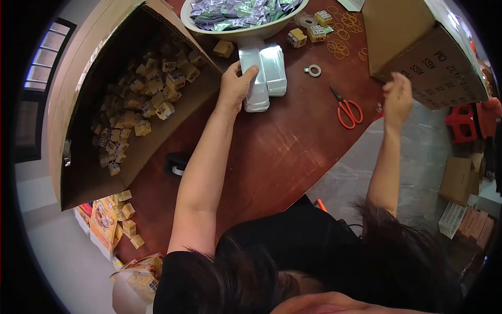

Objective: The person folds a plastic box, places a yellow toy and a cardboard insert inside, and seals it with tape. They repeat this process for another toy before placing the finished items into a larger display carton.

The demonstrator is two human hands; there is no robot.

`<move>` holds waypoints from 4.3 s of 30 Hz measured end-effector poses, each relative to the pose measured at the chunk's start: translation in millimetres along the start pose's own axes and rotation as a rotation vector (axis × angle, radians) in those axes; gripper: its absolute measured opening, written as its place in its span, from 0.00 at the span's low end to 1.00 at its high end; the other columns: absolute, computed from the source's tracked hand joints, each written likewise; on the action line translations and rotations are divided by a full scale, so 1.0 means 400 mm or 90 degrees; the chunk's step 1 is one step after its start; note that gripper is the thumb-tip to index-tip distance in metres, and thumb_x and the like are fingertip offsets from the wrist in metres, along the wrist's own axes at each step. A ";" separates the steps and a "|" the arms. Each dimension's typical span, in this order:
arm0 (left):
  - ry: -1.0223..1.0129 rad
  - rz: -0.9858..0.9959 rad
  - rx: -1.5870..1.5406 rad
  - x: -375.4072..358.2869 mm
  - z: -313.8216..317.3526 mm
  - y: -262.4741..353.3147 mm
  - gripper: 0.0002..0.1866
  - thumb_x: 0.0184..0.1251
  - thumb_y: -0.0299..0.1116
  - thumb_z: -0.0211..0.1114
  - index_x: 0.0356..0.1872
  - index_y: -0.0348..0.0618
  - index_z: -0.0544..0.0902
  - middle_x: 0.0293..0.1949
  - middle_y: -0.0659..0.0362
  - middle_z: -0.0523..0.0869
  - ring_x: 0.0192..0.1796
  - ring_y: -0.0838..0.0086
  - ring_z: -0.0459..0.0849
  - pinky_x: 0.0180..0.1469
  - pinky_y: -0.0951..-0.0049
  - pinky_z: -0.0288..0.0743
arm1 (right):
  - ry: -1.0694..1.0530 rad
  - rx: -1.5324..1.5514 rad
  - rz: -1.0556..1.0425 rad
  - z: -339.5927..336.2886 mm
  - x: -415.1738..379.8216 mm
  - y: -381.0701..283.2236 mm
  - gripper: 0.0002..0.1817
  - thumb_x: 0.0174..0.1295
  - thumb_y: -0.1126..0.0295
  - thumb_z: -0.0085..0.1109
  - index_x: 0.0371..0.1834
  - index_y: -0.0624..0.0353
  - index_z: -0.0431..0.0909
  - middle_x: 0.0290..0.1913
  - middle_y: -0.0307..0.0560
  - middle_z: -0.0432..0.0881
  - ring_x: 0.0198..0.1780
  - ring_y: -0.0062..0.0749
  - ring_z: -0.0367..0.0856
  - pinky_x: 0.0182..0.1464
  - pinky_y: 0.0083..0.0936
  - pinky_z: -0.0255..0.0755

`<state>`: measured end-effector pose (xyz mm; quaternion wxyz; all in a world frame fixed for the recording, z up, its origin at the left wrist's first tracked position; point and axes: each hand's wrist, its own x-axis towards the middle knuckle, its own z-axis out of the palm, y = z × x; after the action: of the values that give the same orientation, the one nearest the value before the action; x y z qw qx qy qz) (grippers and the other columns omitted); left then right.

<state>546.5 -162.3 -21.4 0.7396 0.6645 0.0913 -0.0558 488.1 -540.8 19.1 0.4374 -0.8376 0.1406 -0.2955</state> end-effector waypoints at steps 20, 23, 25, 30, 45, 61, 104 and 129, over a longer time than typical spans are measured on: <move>0.088 0.174 0.040 -0.352 0.010 0.213 0.18 0.71 0.28 0.68 0.59 0.31 0.81 0.42 0.57 0.90 0.39 0.78 0.88 0.39 0.79 0.81 | -0.096 0.084 -0.322 -0.082 -0.207 -0.241 0.24 0.64 0.72 0.67 0.64 0.58 0.79 0.65 0.49 0.80 0.66 0.43 0.75 0.69 0.38 0.67; 0.067 0.223 0.035 -0.518 -0.023 0.199 0.19 0.72 0.27 0.69 0.61 0.33 0.80 0.43 0.58 0.90 0.41 0.80 0.88 0.40 0.81 0.80 | -0.241 0.132 -0.555 0.101 -0.311 -0.457 0.20 0.61 0.70 0.70 0.58 0.57 0.82 0.55 0.47 0.83 0.59 0.42 0.77 0.61 0.36 0.71; 0.122 0.281 0.064 -0.593 -0.077 0.176 0.19 0.72 0.24 0.68 0.62 0.35 0.81 0.44 0.58 0.90 0.43 0.81 0.87 0.42 0.81 0.81 | -0.308 0.119 -0.647 0.182 -0.381 -0.535 0.18 0.59 0.71 0.72 0.53 0.58 0.83 0.47 0.47 0.82 0.51 0.43 0.77 0.55 0.35 0.71; 0.400 0.342 0.112 -0.763 -0.253 0.137 0.19 0.73 0.21 0.66 0.63 0.36 0.81 0.47 0.56 0.90 0.44 0.81 0.87 0.45 0.81 0.82 | -0.589 0.330 -0.635 0.318 -0.559 -0.657 0.20 0.56 0.68 0.74 0.50 0.57 0.79 0.50 0.49 0.78 0.49 0.44 0.77 0.53 0.35 0.72; -0.035 0.206 -0.678 -1.018 -0.514 -0.012 0.58 0.65 0.81 0.44 0.75 0.30 0.62 0.56 0.57 0.77 0.50 0.70 0.75 0.53 0.68 0.71 | -0.843 0.431 -0.649 0.439 -0.883 -0.846 0.28 0.53 0.68 0.79 0.57 0.60 0.79 0.55 0.47 0.82 0.57 0.38 0.82 0.56 0.30 0.79; 0.008 0.053 -0.477 -1.130 -0.596 -0.042 0.55 0.50 0.46 0.77 0.75 0.28 0.59 0.68 0.40 0.73 0.68 0.53 0.77 0.71 0.57 0.71 | -1.216 0.468 -0.673 0.497 -0.897 -0.875 0.05 0.63 0.75 0.67 0.40 0.59 0.81 0.40 0.37 0.81 0.46 0.26 0.82 0.47 0.24 0.78; 0.393 -0.041 -0.202 -1.215 -0.479 -0.160 0.11 0.73 0.30 0.67 0.50 0.37 0.80 0.62 0.52 0.76 0.59 0.71 0.81 0.61 0.68 0.79 | -1.350 0.267 -0.054 0.357 -1.044 -0.660 0.08 0.64 0.67 0.71 0.40 0.56 0.83 0.44 0.39 0.86 0.52 0.30 0.84 0.53 0.29 0.79; 0.478 0.000 0.043 -1.364 -0.493 -0.167 0.12 0.68 0.31 0.73 0.36 0.41 0.76 0.57 0.49 0.84 0.51 0.75 0.84 0.49 0.72 0.82 | -0.996 0.161 -0.776 0.707 -1.584 -0.996 0.40 0.57 0.42 0.70 0.66 0.55 0.71 0.64 0.52 0.77 0.64 0.48 0.78 0.59 0.44 0.78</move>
<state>-12.2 5.1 8.0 0.6323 0.6627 0.3543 0.1885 155.8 186.2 -16.9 0.2667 -0.6726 -0.6732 0.1525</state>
